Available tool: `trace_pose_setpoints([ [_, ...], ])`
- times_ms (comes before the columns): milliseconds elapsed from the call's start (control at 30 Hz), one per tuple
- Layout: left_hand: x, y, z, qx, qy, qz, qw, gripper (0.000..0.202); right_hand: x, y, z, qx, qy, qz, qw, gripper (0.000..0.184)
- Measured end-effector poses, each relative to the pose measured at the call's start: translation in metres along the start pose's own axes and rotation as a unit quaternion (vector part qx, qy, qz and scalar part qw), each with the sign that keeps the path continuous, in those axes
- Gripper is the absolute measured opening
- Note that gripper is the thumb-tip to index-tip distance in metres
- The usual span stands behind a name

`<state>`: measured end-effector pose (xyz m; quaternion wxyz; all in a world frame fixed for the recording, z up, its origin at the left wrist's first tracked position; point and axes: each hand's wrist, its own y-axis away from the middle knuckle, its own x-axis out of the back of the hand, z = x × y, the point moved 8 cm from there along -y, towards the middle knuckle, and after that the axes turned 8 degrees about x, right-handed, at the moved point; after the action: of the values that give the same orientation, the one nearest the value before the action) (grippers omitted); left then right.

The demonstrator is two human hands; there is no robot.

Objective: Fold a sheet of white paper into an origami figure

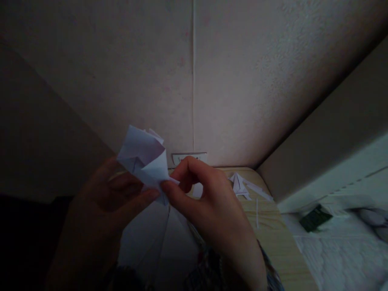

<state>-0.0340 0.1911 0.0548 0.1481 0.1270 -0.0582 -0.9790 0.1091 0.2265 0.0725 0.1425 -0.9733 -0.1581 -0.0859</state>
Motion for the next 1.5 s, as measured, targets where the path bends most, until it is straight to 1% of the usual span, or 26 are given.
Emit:
trace_pose_setpoints([
  [133, -0.001, -0.003, -0.006, 0.019, 0.018, -0.035, 0.999, 0.056, -0.002, 0.0, -0.001, 0.005, -0.033, 0.019, 0.999, 0.014],
  [233, -0.005, -0.004, -0.01, 0.037, 0.023, -0.072, 0.996, 0.053, -0.003, -0.001, -0.001, 0.007, -0.052, 0.031, 0.998, 0.015],
  [333, -0.006, -0.004, -0.011, 0.052, 0.027, -0.082, 0.995, 0.052, -0.004, 0.0, 0.0, 0.003, -0.072, 0.029, 0.997, 0.015],
  [433, -0.005, -0.004, -0.011, 0.065, 0.026, -0.077, 0.995, 0.051, -0.004, 0.001, 0.001, 0.002, -0.089, 0.017, 0.996, 0.014],
  [533, -0.003, -0.003, -0.009, 0.059, 0.01, -0.059, 0.996, 0.052, -0.003, 0.002, 0.0, 0.003, -0.091, 0.01, 0.996, 0.014],
  [733, 0.006, -0.001, -0.001, 0.017, -0.044, 0.012, 0.999, 0.046, -0.005, 0.0, -0.002, 0.007, -0.078, 0.003, 0.997, 0.017],
  [867, 0.006, 0.001, 0.002, -0.019, -0.048, 0.024, 0.998, 0.041, -0.005, -0.002, -0.001, 0.014, -0.068, 0.01, 0.998, 0.016],
  [967, 0.005, 0.002, 0.002, -0.02, -0.038, 0.028, 0.999, 0.041, -0.002, -0.002, 0.001, 0.013, -0.061, 0.014, 0.998, 0.016],
  [1067, 0.005, 0.0, -0.002, 0.0, -0.029, 0.014, 0.999, 0.047, -0.001, -0.001, 0.003, 0.007, -0.06, 0.012, 0.998, 0.016],
  [1100, 0.005, -0.001, -0.002, 0.005, -0.027, 0.006, 1.0, 0.046, 0.0, 0.0, 0.003, 0.005, -0.058, 0.01, 0.998, 0.017],
  [1133, 0.005, -0.003, -0.002, 0.007, -0.024, -0.004, 1.0, 0.041, 0.0, 0.0, 0.004, 0.003, -0.056, 0.007, 0.998, 0.019],
  [1233, 0.004, -0.007, -0.002, 0.011, -0.011, -0.039, 0.999, 0.019, -0.002, -0.001, 0.003, -0.002, -0.051, -0.01, 0.999, 0.024],
  [1267, 0.004, -0.008, -0.002, 0.016, -0.011, -0.049, 0.999, 0.015, -0.002, -0.001, 0.002, -0.004, -0.051, -0.017, 0.999, 0.025],
  [1400, 0.004, -0.01, -0.002, 0.025, -0.023, -0.063, 0.997, 0.023, -0.003, -0.001, 0.001, -0.009, -0.039, -0.038, 0.998, 0.026],
  [1500, 0.004, -0.01, -0.001, 0.025, -0.021, -0.071, 0.997, 0.024, -0.003, 0.0, 0.002, -0.016, -0.04, -0.039, 0.998, 0.026],
])
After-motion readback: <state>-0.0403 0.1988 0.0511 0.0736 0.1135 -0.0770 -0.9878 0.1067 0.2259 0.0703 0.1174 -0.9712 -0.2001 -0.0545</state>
